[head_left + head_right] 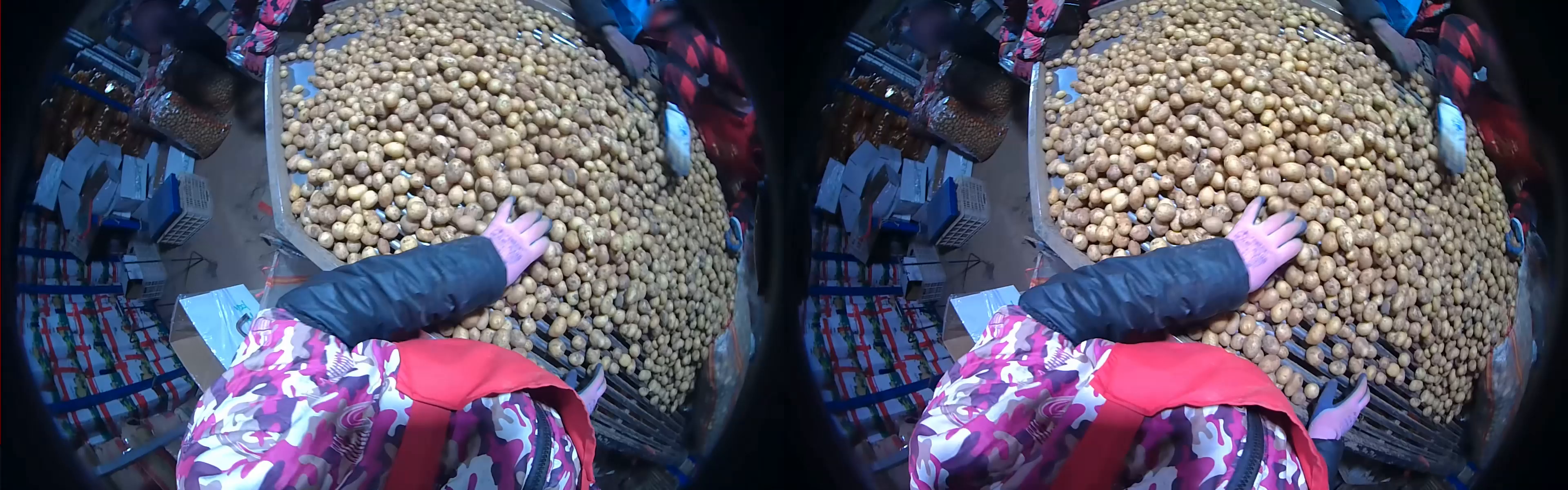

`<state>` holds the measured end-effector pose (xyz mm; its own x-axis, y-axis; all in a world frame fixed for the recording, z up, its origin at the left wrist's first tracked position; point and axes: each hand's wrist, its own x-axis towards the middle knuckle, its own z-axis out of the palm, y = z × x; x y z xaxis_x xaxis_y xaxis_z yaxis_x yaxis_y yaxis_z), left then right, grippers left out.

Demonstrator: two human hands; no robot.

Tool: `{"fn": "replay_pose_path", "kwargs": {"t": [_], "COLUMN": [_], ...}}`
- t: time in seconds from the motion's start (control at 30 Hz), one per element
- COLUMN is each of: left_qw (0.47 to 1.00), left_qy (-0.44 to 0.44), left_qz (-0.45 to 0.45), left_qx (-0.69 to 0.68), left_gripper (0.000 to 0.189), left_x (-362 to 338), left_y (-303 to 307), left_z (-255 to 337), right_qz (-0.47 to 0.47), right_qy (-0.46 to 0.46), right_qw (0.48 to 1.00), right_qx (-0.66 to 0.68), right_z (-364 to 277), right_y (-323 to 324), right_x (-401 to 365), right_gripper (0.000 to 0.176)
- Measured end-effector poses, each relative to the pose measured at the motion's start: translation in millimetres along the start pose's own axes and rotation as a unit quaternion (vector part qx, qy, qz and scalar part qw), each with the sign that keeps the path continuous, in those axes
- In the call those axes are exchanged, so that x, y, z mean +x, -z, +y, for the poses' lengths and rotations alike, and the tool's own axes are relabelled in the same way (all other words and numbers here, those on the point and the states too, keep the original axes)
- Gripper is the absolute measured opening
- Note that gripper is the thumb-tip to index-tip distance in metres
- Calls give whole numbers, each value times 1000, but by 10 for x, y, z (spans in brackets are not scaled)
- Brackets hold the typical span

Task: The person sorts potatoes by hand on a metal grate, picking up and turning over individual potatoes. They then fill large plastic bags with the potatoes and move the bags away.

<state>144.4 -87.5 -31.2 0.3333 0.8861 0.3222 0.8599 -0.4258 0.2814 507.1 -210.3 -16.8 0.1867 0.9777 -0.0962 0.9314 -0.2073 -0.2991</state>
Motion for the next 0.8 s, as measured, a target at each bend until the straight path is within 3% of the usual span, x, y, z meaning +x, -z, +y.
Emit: {"fn": "replay_pose_path", "kwargs": {"t": [0.17,0.27,0.37,0.43,0.5,0.53,0.57,0.63,0.67,0.73,0.8], "left_qw": [990,987,987,987,965,946,922,908,908,859,862], "left_qy": [140,140,132,93,254,269,315,402,402,503,497], "left_qz": [-35,40,90,123,44,160,185,88,87,-90,-103], "left_qx": [10,72,19,46,56,83,130,77,76,-33,-1], "left_gripper": [37,39,41,38,33,28,29,30,30,30,34], "left_x": [453,529,380,120,-167,-493,-826,-1303,-1286,-1236,-1234], "left_y": [61,106,338,801,1061,1060,997,1048,1113,1274,1250], "left_z": [-413,-820,-1035,-1102,-1503,-1702,-1950,-2231,-2187,-2094,-2022], "right_qz": [24,12,22,20,15,10,5,9,12,15,21], "right_qy": [19,11,3,-36,-5,0,5,17,30,27,30], "right_qw": [999,1000,1000,994,999,999,1000,1000,999,999,999], "right_qx": [19,-7,4,100,47,33,19,-9,-3,8,15], "right_z": [242,115,115,313,244,190,138,111,139,191,203], "right_y": [-132,-34,-55,-189,-126,-87,-49,-42,-59,-117,-102], "right_x": [42,6,5,112,77,56,34,23,26,30,47], "right_gripper": [64,65,65,65,65,65,65,65,65,66,66]}}
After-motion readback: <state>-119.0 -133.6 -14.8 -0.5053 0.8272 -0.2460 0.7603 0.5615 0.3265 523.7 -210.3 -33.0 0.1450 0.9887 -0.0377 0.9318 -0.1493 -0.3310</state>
